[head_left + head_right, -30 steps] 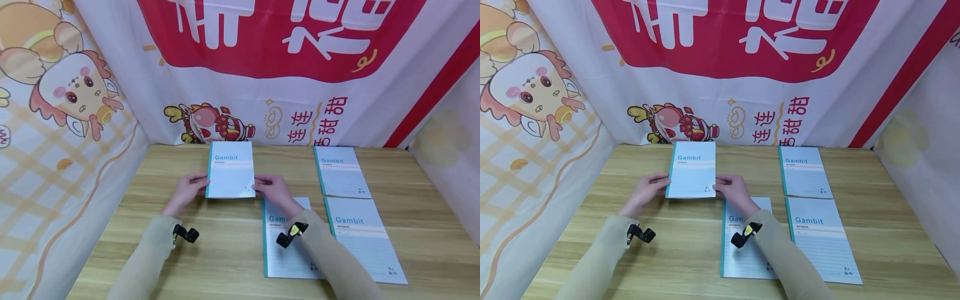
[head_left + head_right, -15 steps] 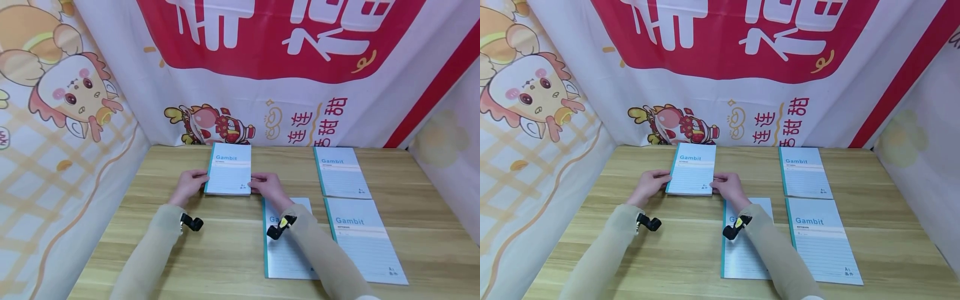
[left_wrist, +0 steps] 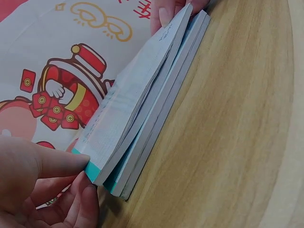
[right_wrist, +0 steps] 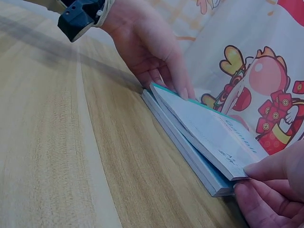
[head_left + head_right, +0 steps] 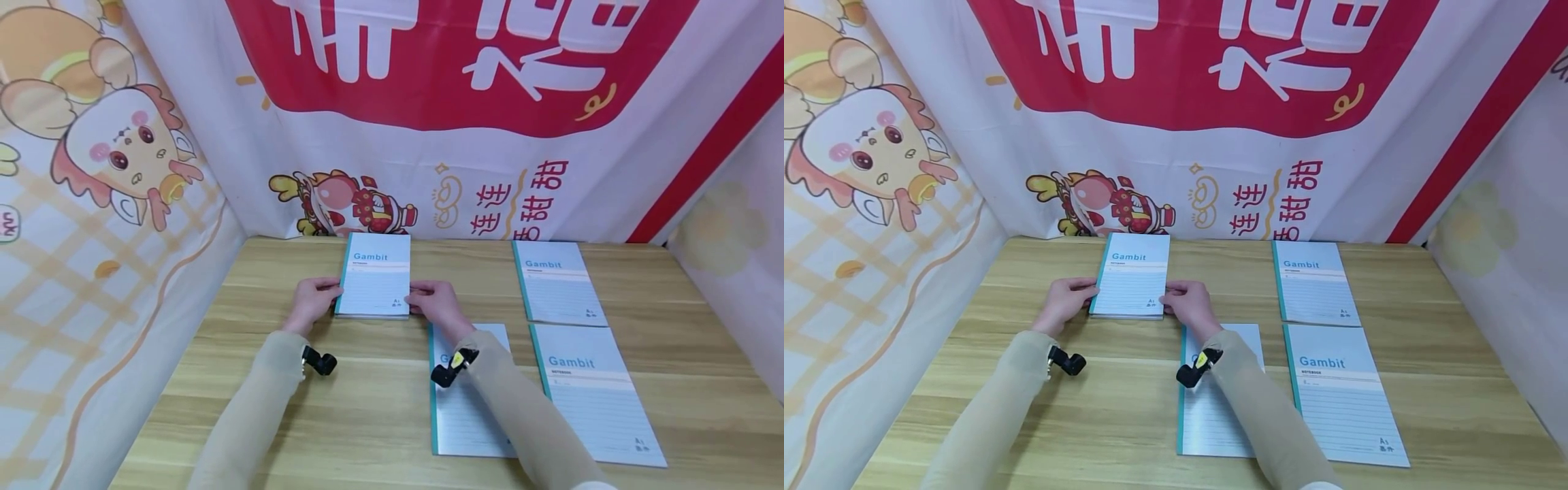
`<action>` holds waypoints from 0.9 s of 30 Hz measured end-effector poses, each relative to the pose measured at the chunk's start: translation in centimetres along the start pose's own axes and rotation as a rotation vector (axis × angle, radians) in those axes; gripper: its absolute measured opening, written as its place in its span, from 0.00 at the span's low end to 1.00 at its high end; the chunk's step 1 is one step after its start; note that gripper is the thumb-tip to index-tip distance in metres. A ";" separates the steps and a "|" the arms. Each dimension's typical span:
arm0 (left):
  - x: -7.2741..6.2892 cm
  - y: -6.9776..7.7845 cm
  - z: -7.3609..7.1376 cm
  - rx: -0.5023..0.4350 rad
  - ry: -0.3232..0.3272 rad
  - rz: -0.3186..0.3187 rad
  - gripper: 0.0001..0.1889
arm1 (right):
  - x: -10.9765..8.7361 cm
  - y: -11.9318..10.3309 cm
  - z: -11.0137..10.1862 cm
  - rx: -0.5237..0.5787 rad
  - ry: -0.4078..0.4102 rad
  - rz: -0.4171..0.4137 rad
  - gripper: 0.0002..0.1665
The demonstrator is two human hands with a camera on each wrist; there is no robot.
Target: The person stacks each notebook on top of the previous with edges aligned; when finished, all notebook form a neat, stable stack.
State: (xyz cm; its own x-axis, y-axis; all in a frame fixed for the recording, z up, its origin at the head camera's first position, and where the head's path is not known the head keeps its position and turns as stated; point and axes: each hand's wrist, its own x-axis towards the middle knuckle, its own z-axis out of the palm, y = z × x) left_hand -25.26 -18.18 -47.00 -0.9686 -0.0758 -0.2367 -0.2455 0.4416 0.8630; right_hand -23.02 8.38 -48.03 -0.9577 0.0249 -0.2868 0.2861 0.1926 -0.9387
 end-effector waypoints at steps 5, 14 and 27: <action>0.1 -0.1 0.0 0.003 0.002 0.006 0.19 | -0.1 0.0 0.2 -0.011 0.016 -0.007 0.23; 0.2 -0.5 0.1 0.038 0.016 0.011 0.18 | -0.3 0.1 0.1 -0.013 0.015 -0.025 0.23; 0.4 -0.8 0.1 0.072 0.007 0.021 0.18 | -0.2 0.2 0.4 -0.042 0.036 -0.039 0.21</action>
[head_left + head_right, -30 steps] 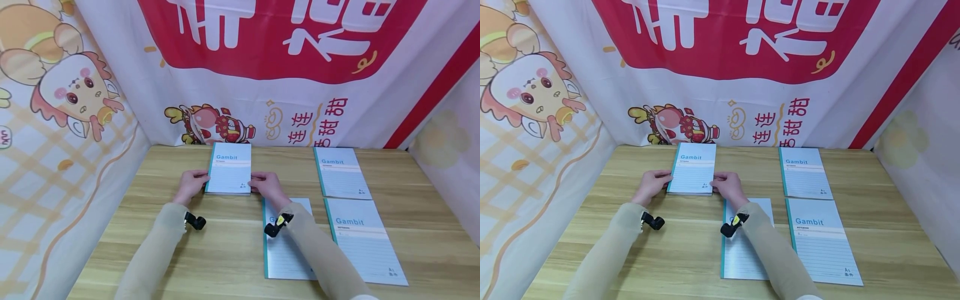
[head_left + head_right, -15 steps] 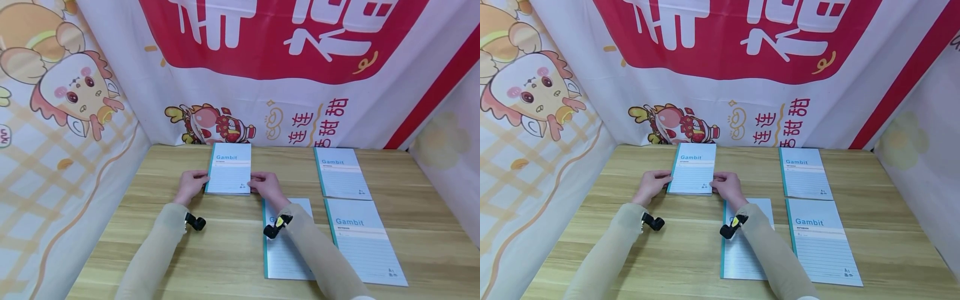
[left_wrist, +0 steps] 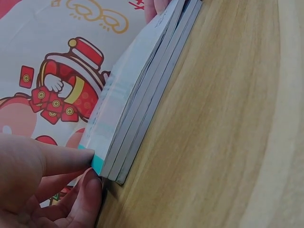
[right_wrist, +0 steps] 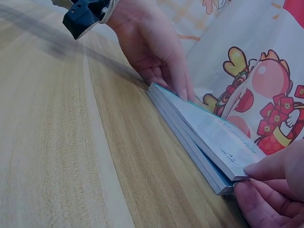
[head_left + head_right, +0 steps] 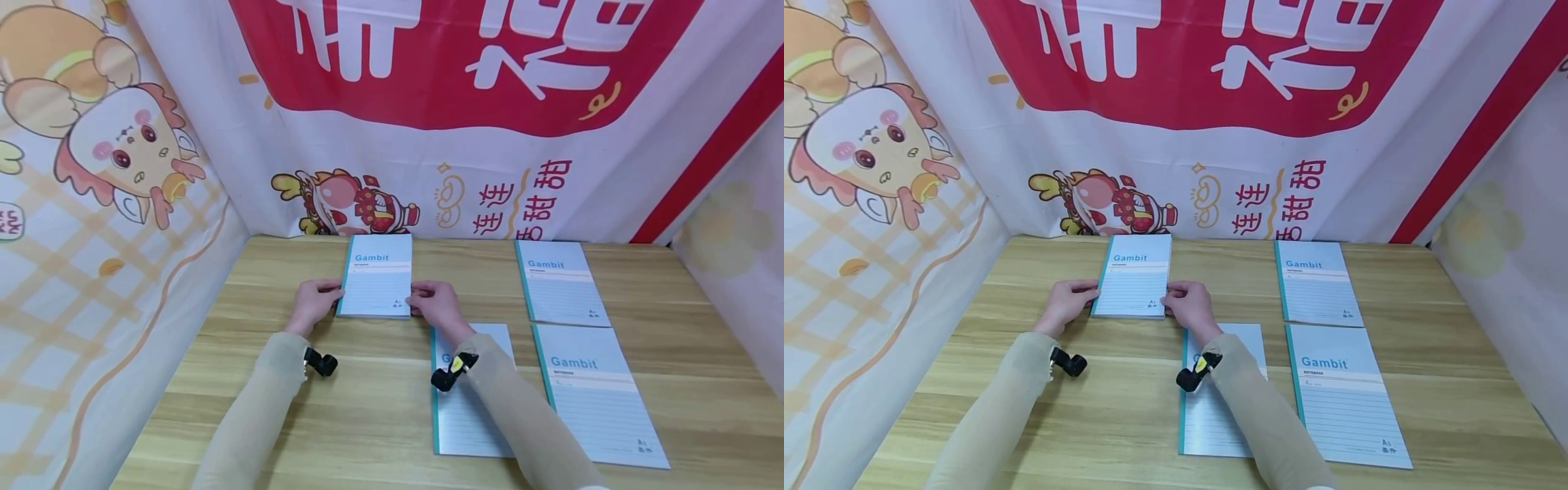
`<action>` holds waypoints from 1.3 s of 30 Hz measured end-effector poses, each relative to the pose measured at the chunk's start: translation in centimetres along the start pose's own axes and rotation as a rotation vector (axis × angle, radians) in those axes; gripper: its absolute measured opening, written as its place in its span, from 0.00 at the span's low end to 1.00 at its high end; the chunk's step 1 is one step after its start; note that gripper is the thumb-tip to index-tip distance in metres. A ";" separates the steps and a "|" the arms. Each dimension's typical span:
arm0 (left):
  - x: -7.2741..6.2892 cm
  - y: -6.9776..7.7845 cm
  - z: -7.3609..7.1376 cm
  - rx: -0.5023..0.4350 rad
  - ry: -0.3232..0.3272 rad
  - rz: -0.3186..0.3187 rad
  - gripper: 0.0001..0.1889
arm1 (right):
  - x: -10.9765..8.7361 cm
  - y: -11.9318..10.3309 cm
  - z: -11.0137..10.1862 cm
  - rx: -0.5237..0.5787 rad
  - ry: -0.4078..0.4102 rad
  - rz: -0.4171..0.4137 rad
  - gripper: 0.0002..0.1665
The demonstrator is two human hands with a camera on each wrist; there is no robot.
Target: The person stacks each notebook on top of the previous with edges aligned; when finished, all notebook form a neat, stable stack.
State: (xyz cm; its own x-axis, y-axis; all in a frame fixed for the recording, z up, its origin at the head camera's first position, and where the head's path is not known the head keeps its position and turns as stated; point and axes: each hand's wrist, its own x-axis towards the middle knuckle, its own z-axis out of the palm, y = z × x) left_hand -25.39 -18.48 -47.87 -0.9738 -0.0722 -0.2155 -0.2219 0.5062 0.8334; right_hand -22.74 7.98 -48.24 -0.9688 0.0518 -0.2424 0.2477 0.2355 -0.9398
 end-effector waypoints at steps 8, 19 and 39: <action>0.0 0.0 0.0 -0.012 0.000 0.002 0.18 | -0.1 -0.2 -0.2 -0.026 0.009 -0.008 0.20; -0.1 0.3 0.3 -0.064 0.013 -0.016 0.19 | -0.1 -0.2 -0.5 -0.093 0.014 -0.037 0.25; -5.7 3.1 3.2 -0.134 0.006 0.186 0.26 | -5.2 1.6 -8.9 -0.166 0.001 -0.077 0.35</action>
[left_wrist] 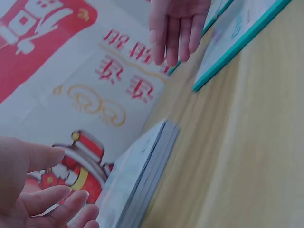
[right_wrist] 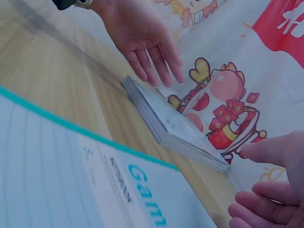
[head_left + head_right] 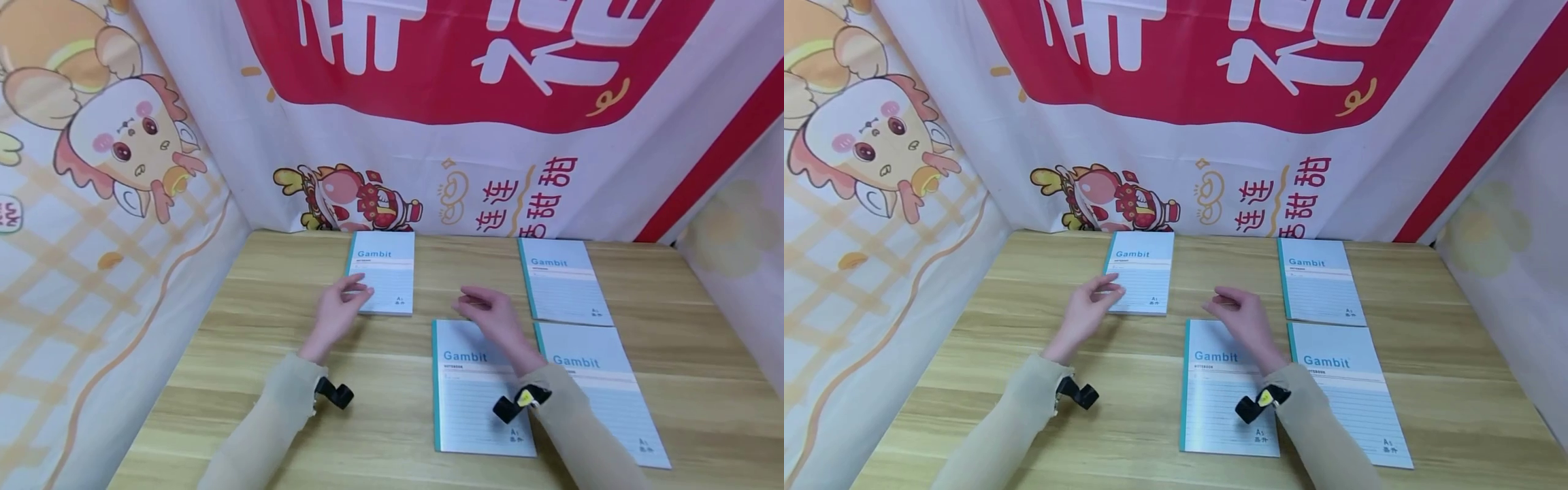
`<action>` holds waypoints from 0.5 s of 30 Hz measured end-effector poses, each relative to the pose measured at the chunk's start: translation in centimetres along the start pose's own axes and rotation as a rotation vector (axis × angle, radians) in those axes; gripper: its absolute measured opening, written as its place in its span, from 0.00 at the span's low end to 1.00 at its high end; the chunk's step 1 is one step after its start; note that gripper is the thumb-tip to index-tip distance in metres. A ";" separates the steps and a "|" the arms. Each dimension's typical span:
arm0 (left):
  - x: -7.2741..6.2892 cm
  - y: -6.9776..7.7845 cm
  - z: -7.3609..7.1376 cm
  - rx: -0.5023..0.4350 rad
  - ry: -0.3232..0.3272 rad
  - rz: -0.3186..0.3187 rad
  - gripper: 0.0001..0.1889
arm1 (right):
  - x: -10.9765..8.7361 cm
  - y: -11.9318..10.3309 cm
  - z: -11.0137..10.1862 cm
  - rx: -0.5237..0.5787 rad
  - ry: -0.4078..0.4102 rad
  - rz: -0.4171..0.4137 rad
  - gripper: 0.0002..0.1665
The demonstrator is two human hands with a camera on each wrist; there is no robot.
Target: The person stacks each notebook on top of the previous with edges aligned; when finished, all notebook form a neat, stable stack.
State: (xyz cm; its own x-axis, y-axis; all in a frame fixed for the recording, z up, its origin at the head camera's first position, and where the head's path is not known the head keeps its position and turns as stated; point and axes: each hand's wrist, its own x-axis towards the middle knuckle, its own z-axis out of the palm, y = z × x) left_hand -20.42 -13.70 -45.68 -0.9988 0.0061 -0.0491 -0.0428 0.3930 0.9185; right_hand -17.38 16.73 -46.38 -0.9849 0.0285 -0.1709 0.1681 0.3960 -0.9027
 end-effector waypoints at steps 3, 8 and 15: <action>-1.0 0.3 1.3 -0.006 -0.044 0.033 0.24 | -0.9 0.8 -1.1 -0.023 0.019 -0.023 0.35; -2.9 0.7 3.2 -0.023 -0.148 0.084 0.22 | -2.5 1.9 -3.0 -0.035 0.032 -0.035 0.40; -5.9 0.0 5.5 -0.096 -0.366 0.042 0.24 | -5.3 3.1 -5.4 -0.109 0.032 0.079 0.47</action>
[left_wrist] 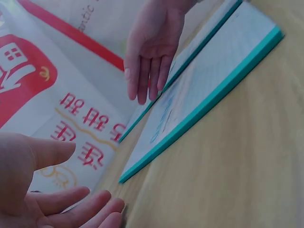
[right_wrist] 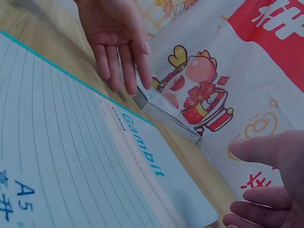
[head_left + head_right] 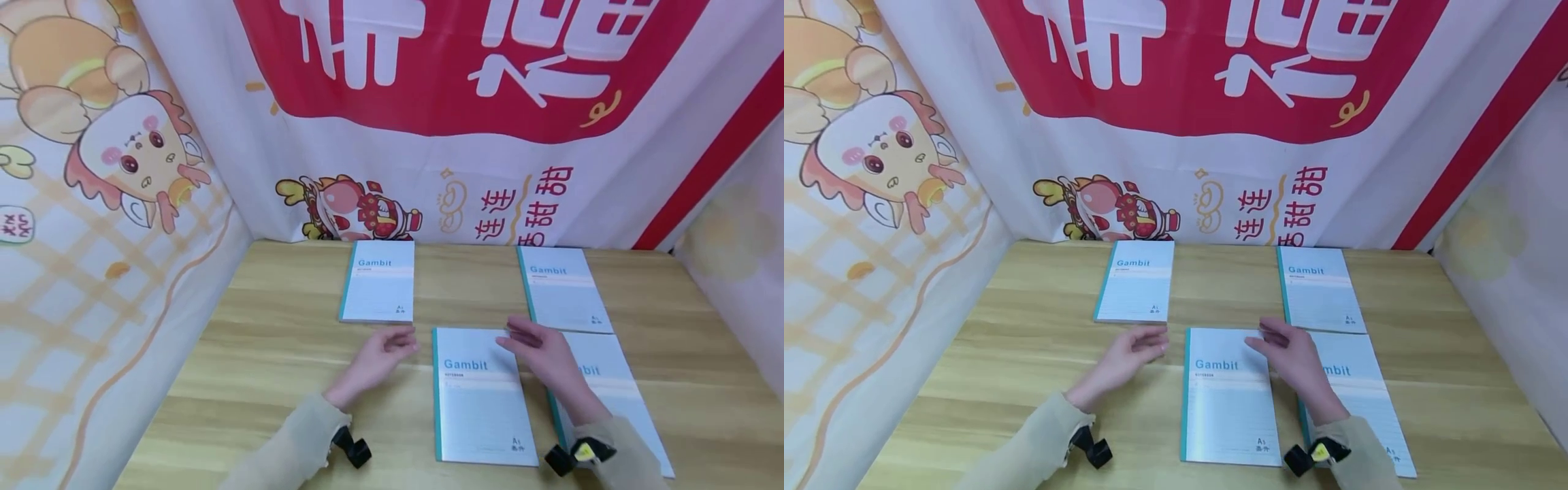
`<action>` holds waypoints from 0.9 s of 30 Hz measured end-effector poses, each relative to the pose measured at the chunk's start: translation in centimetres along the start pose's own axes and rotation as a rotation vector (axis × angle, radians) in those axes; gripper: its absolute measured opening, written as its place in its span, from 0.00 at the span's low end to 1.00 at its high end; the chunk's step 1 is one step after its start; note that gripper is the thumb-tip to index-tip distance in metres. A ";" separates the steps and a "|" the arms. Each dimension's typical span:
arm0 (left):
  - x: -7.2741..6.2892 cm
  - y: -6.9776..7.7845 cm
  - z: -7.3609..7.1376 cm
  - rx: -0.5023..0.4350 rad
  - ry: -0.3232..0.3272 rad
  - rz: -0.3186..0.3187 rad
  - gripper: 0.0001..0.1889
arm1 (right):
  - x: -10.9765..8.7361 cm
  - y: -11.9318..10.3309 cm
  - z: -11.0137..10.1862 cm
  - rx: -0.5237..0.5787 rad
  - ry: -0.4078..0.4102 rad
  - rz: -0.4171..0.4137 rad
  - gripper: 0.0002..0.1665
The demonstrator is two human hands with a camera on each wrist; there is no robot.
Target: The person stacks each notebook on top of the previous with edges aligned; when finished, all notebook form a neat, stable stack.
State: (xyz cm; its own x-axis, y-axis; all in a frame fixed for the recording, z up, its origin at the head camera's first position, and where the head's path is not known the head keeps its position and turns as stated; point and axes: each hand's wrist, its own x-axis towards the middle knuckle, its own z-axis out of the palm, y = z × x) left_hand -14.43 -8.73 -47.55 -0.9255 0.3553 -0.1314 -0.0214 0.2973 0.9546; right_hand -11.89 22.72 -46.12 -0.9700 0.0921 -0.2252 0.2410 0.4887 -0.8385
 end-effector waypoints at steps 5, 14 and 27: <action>-2.2 -0.9 1.7 -0.085 -0.071 -0.052 0.26 | -2.3 1.5 -0.1 -0.006 -0.041 0.056 0.49; -4.5 -1.3 3.5 -0.334 -0.078 -0.114 0.28 | -5.1 3.6 -0.4 -0.026 -0.080 0.178 0.53; -3.4 0.1 3.7 -0.446 -0.048 -0.124 0.32 | -6.7 2.8 0.3 0.022 -0.066 0.175 0.45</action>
State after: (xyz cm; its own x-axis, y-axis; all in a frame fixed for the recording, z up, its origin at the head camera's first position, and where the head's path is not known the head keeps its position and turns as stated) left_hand -9.88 -6.65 -47.98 -0.8875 0.3846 -0.2541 -0.3011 -0.0664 0.9513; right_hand -4.75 23.22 -47.05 -0.9091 0.1164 -0.4000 0.4071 0.4515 -0.7940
